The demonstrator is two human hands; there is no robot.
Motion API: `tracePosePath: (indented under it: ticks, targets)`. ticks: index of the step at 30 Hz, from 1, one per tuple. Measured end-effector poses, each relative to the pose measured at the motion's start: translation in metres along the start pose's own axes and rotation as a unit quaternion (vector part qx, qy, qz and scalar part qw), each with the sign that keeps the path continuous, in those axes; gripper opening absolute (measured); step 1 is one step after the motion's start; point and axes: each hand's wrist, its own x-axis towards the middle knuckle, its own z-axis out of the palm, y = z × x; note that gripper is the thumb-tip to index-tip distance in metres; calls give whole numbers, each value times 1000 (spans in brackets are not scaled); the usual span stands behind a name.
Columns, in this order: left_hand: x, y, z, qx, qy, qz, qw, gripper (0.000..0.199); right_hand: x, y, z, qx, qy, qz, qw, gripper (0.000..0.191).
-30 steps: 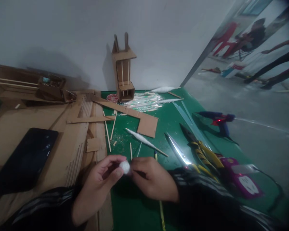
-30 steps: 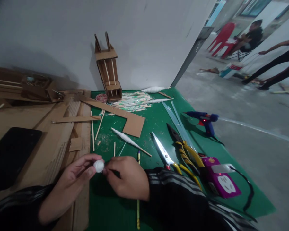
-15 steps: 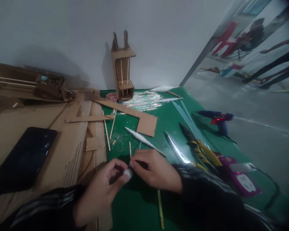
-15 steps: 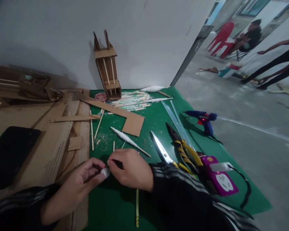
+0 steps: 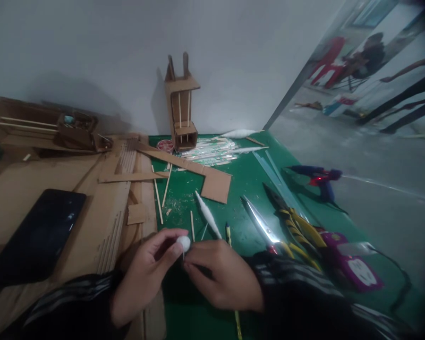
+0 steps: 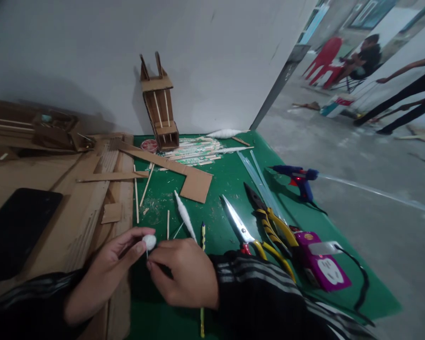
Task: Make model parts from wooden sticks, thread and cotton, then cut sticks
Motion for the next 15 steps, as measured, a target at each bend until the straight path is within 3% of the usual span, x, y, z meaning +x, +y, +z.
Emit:
tracePosePath:
  ticks: [6,15]
  targets:
    - [-8,1,-3,-57,-40,11,997,26,5,13,-4,77,13,13,997,19]
    - [-10,2,-2,11,-89,2,996,20,9,17,-19,43,63,50,996,21]
